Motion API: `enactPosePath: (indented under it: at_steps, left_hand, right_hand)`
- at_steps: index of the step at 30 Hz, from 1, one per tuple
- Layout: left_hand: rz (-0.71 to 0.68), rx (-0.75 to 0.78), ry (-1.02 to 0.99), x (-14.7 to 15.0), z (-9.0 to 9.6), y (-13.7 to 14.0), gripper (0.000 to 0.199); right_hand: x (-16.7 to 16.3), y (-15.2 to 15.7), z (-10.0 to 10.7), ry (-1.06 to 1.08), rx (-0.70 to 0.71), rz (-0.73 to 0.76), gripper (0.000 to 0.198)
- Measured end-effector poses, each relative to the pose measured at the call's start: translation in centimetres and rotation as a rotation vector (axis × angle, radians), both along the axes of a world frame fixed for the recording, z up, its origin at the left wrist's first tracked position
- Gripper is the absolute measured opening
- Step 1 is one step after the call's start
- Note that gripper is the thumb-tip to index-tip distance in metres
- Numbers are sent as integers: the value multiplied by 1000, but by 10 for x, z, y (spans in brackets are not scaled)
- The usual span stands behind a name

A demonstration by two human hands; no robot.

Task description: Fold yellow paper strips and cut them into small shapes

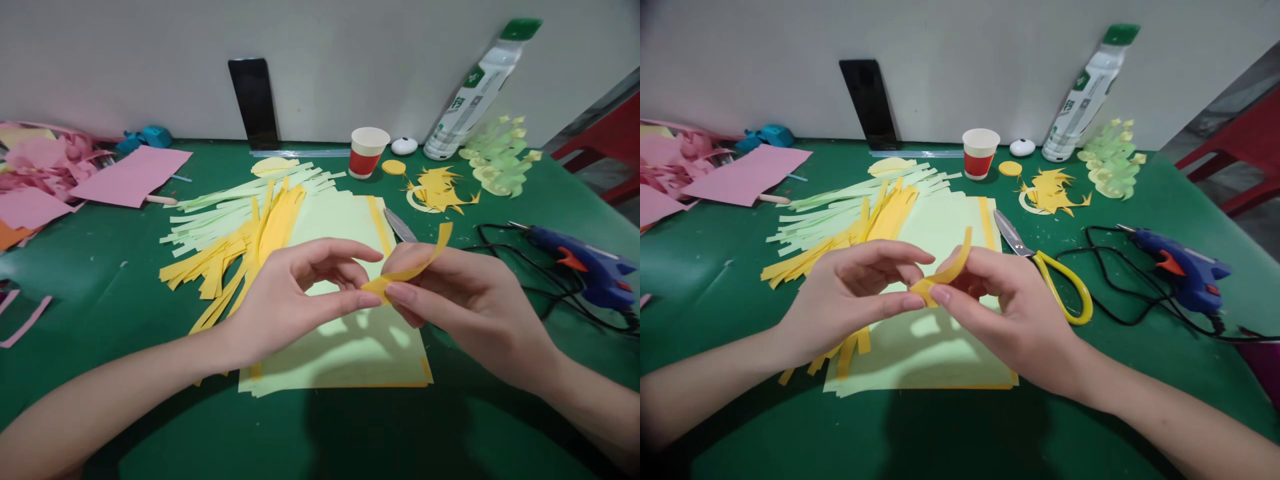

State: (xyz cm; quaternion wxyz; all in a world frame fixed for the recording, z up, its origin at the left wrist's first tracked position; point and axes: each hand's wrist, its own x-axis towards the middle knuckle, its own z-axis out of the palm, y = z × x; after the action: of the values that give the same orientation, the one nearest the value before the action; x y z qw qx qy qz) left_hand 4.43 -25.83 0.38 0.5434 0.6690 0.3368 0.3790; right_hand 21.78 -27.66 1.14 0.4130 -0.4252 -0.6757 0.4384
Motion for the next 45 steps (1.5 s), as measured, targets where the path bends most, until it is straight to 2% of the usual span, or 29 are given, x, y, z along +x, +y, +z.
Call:
enactPosePath:
  at_steps: [2, 4, 7, 9, 15, 18, 20, 23, 28, 30, 33, 37, 41, 43, 45]
  left_hand:
    - [-7, 50, 63, 1, 0, 1, 14]
    - [-43, 177, 191, 1, 0, 1, 9]
    - [-133, 376, 343, 0, 0, 1, 22]
    - [-172, 450, 350, -1, 0, 1, 26]
    - [-274, 424, 284, -3, 0, 3, 26]
    - [-280, 448, 285, -3, 0, 3, 27]
    - [-273, 451, 292, -4, 0, 4, 28]
    - [-256, 410, 269, -5, -1, 4, 28]
    - [-204, 290, 218, -4, 0, 3, 27]
    - [-195, 243, 209, -4, 1, 2, 27]
    - [-181, 159, 173, -4, 3, 0, 28]
    - [-164, -28, 105, -4, 3, -3, 30]
    - [-219, -262, -3, -2, 3, -5, 32]
    - [-283, -385, -19, -1, 4, -5, 34]
    - [-298, -406, 12, -1, 5, -4, 35]
  right_hand:
    - [1, 1, 0, 16, -34, 1, 10]
    - [1, 1, -1, 22, -64, 6, 11]
    - [0, 2, -3, 40, -117, 24, 11]
    - [0, 2, -2, 48, -141, 15, 9]
    - [2, 2, 1, 58, -176, 50, 10]
    - [2, 3, 2, 14, -201, 94, 9]
    - [1, 3, 1, -41, -192, 69, 11]
    - [-2, 1, -1, -127, -44, -41, 13]
    - [-5, -4, -4, -296, 466, -130, 14]
    - [-4, -5, -4, -339, 603, -126, 16]
    - [0, -6, -4, -367, 700, -68, 22]
    - [5, -3, -1, -473, 835, 6, 25]
    - [8, -2, 1, -592, 983, -43, 18]
    - [6, -3, 1, -606, 1010, -69, 18]
    - [3, -4, 1, -569, 977, -70, 18]
